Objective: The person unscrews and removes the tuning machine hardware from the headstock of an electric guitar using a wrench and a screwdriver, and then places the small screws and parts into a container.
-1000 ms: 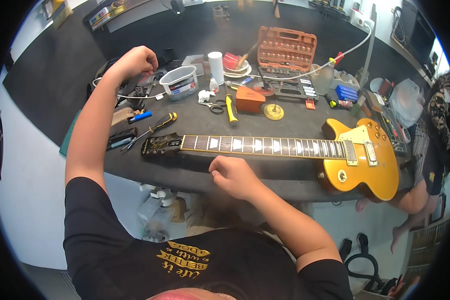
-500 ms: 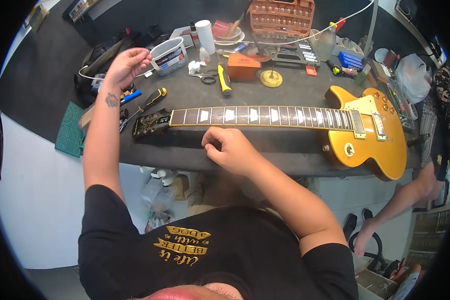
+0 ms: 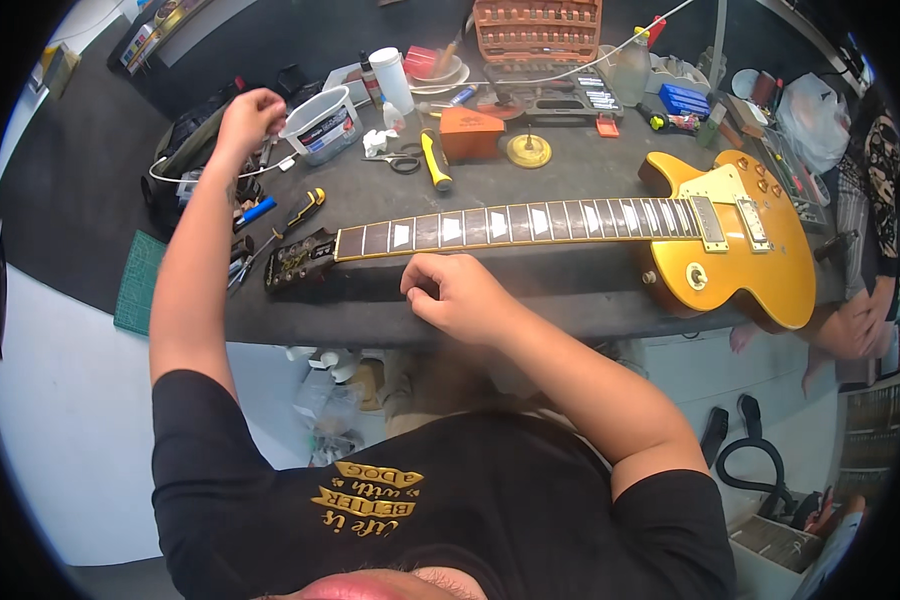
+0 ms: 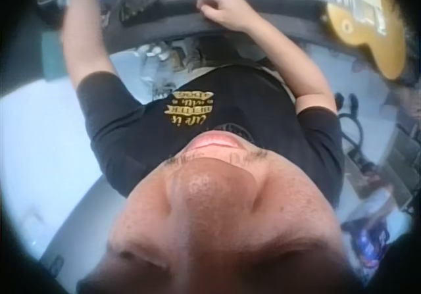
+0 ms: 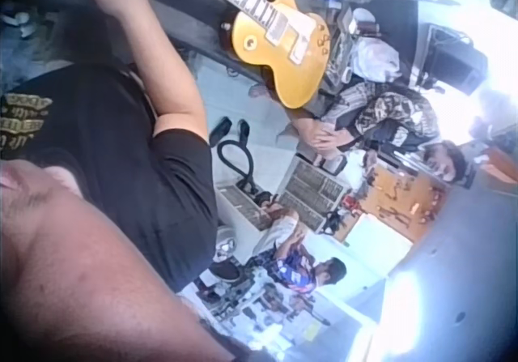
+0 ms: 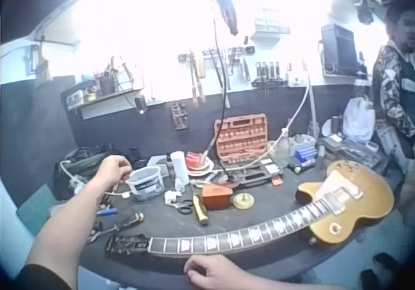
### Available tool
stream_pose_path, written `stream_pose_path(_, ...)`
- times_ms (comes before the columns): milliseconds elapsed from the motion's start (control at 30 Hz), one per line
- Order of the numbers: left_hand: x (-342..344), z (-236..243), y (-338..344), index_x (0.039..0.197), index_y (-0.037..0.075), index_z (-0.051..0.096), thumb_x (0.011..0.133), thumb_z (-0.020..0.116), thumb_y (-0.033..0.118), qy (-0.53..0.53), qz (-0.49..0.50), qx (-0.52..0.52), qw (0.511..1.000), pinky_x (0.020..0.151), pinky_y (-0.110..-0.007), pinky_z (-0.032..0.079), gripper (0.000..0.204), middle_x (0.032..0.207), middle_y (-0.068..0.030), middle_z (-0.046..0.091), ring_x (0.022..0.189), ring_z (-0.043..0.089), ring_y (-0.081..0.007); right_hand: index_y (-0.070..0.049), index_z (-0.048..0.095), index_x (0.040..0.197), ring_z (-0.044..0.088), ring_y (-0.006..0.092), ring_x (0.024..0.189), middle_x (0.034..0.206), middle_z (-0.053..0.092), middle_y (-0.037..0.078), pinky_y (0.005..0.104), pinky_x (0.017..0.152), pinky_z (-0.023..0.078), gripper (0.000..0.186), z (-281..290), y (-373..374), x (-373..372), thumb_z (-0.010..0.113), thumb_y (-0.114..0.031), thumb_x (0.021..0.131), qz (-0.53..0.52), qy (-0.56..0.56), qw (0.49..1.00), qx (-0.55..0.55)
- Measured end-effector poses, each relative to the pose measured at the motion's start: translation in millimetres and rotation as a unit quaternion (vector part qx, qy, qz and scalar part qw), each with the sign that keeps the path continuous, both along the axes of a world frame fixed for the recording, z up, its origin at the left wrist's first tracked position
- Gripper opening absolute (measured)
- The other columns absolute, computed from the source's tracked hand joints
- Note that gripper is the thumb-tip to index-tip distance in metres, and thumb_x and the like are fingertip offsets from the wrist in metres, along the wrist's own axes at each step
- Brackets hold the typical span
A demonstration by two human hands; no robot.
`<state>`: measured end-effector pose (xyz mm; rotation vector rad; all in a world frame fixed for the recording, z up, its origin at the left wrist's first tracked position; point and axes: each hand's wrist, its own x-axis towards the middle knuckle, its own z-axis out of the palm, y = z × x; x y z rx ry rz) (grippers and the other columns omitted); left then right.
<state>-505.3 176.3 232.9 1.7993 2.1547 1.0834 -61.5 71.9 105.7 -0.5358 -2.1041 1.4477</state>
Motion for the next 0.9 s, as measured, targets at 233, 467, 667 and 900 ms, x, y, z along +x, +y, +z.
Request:
stream_pose_path(233, 23.6, 61.8, 24.2, 0.110, 0.001, 0.080, 0.101, 0.079, 0.024, 0.142, 0.129, -0.052, 0.980, 0.070, -0.035, 0.064, 0.025, 0.091, -0.0121, 0.082, 0.076, 0.082, -0.0193, 0.001, 0.070, 0.103, 0.072, 0.0194, 0.084, 0.089, 0.076, 0.011, 0.0360, 0.079, 0.057, 0.011, -3.0, 3.3, 3.4, 0.068, -0.007, 0.096, -0.008, 0.017, 1.000, 0.000)
stream_pose_path(467, 76.2, 41.1, -59.4, 0.102, 0.001, 0.075, 0.102, 0.076, 0.019, 0.005, -0.118, -0.106, 0.987, 0.074, -0.028, 0.055, 0.017, 0.089, -0.0014, 0.073, 0.084, 0.068, -0.0094, 0.001, 0.071, 0.104, 0.074, 0.0272, 0.085, 0.090, 0.076, 0.015, 0.0392, 0.080, 0.058, 0.015, -4.3, 4.3, 0.9, 0.071, -0.011, 0.095, -0.010, 0.010, 0.999, 0.034)
stream_pose_path(667, 163.4, -56.9, -206.9, 0.133, -0.001, 0.070, 0.091, 0.084, 0.009, 0.140, -0.123, -0.014, 0.982, 0.110, -0.044, 0.052, 0.046, 0.139, -0.0181, 0.071, 0.128, 0.068, -0.0359, 0.000, 0.072, 0.103, 0.075, 0.0300, 0.084, 0.091, 0.076, 0.017, 0.0405, 0.078, 0.058, 0.015, 1.9, -0.5, 2.9, 0.070, -0.012, 0.094, -0.001, -0.018, 0.999, 0.043)
stream_pose_path(900, 180.9, -105.4, -231.1, 0.114, -0.001, 0.078, 0.091, 0.083, 0.001, 0.183, -0.057, 0.168, 0.967, 0.100, -0.039, 0.058, 0.024, 0.116, -0.0132, 0.080, 0.106, 0.076, -0.0329, -0.001, 0.071, 0.102, 0.073, 0.0305, 0.083, 0.090, 0.074, 0.015, 0.0413, 0.077, 0.058, 0.012, 6.7, -2.9, 3.0, 0.070, -0.010, 0.093, 0.006, -0.042, 0.996, 0.077)
